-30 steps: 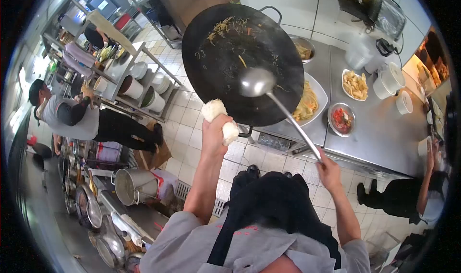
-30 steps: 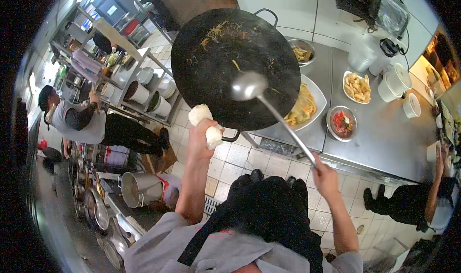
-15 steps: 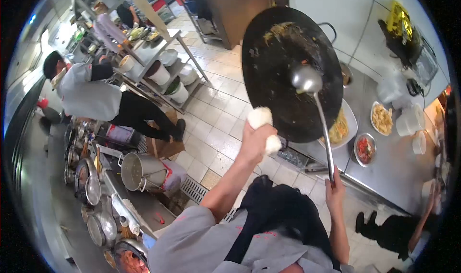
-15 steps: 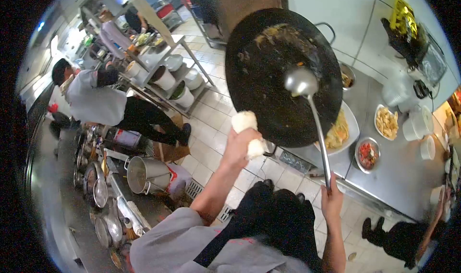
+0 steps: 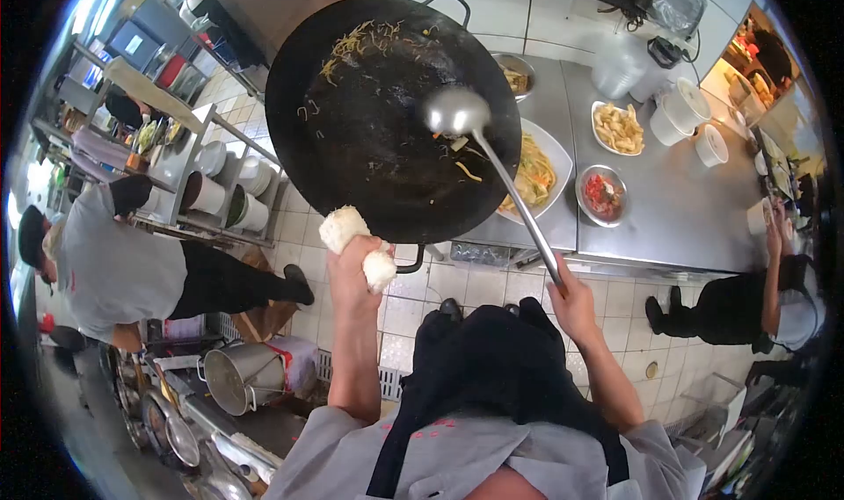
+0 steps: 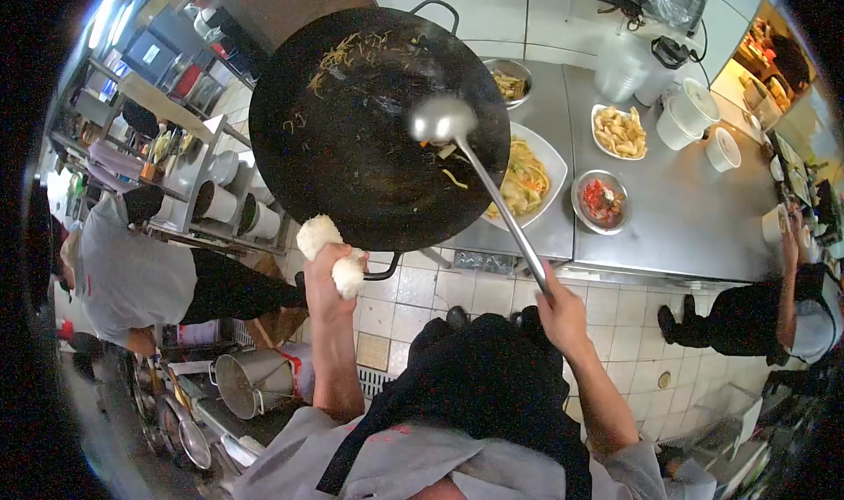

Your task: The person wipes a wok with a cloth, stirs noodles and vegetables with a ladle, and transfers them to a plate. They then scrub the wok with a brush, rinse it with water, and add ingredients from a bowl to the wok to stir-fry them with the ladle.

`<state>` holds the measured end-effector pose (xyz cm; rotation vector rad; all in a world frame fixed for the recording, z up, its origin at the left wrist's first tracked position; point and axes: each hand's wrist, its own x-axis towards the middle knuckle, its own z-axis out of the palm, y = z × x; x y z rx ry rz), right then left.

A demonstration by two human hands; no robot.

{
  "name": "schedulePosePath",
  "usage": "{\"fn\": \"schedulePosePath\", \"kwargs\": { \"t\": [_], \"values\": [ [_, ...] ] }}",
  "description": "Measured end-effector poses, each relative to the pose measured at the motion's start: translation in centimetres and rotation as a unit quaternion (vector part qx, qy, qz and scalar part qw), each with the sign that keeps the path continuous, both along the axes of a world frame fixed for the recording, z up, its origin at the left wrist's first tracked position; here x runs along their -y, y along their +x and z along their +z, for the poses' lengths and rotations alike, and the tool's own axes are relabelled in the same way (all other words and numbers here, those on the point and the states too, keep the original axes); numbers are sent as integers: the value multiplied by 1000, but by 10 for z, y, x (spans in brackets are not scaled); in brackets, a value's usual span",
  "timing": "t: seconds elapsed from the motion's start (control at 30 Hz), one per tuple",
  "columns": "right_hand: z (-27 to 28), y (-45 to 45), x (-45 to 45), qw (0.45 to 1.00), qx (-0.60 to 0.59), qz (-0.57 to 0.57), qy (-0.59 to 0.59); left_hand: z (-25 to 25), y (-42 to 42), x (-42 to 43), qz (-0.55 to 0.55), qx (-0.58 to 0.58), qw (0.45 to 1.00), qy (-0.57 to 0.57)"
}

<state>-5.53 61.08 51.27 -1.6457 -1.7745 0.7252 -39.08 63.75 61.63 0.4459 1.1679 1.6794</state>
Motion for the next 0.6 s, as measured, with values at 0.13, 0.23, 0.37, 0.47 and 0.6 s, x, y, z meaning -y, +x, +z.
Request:
{"fn": "schedulePosePath", "kwargs": {
  "t": [0.13,0.23,0.37,0.47,0.6],
  "values": [
    [-23,100,42,989,149,-11,-14,-5,11,2,39,-32,999,13],
    [4,97,38,986,166,2,1,1,25,10,65,-37,997,1],
    [1,98,20,984,177,18,30,0,38,16,96,-17,995,-1],
    [-15,154,21,978,196,25,61,-8,50,16,129,-24,991,9],
    [11,209,17,961,257,25,93,-1,78,25,171,-76,982,-1]
  ]
}}
